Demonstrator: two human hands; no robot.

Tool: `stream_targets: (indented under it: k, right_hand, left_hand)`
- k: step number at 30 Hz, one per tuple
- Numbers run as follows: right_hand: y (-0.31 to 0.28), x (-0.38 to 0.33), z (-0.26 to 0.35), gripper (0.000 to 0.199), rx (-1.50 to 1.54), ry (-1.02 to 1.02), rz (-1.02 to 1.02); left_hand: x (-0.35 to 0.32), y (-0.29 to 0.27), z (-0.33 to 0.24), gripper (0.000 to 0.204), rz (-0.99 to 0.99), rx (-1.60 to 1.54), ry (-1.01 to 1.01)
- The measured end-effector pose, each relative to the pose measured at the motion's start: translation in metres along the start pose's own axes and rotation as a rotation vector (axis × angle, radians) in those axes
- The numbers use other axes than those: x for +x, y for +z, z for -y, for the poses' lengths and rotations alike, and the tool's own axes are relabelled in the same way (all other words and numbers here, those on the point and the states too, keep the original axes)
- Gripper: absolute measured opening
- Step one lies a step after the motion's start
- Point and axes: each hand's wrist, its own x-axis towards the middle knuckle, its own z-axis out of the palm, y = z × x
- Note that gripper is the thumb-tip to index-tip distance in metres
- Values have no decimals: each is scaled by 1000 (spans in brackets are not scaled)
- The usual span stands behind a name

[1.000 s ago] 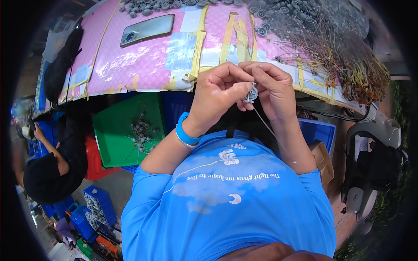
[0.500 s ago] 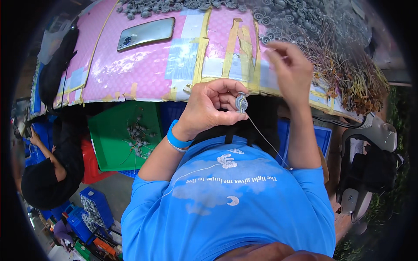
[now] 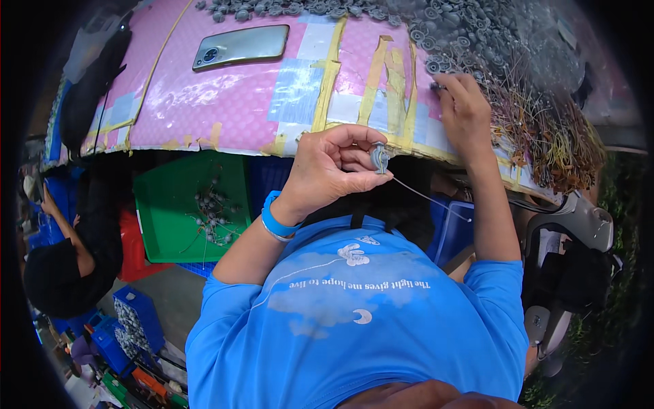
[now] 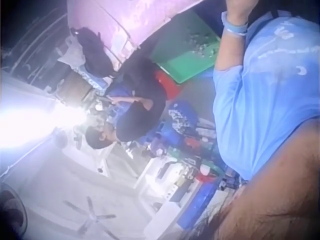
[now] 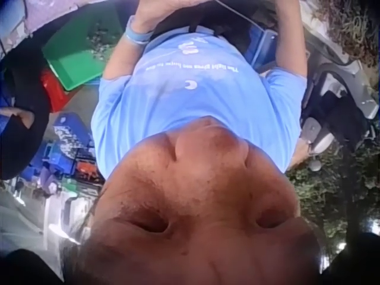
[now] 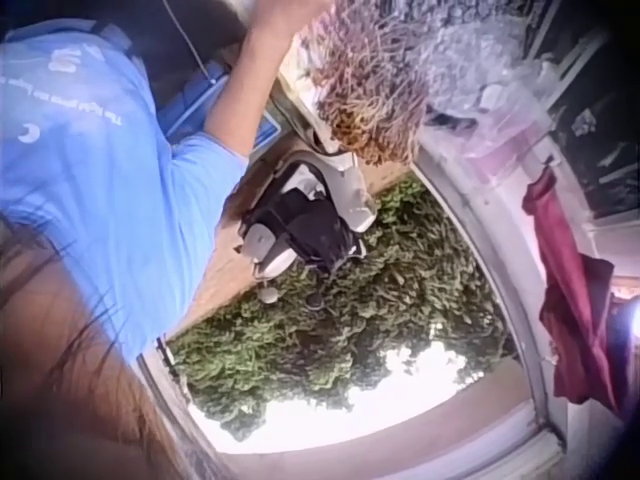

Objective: Thread strings through small circular toy components at a factory workbench.

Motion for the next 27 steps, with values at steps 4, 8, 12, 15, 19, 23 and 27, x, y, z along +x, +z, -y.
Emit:
stream_targets:
  k: [4,8,12,15,19,23,27]
  right_hand:
    - [-5,-17,-10,27,64,-211,43]
    - [-14,-18,7,23,-121,-152,-131]
    - [-24,-20,26,18,-101,172,217]
    - [-17,-27,26,18,-87,24,141]
    - [-9,-25,29,17,-89,-6,92]
    - [3,-18,26,17,102,-64,18]
    - [2,-26,14,23,116,-205,-18]
  left_hand:
    - [-4,5,4,44,-44,-25,39]
    - [-6,13,4,42,-90,50,89]
    - [-7,17,6,42,-117,108,116]
    - [-11,19,8,41,-135,107,115]
    - [-15,22,9,45,-141,120,73]
    - [-16,24,5,46,-128,120,71]
    - [-18,23,8,40,-152,107,134]
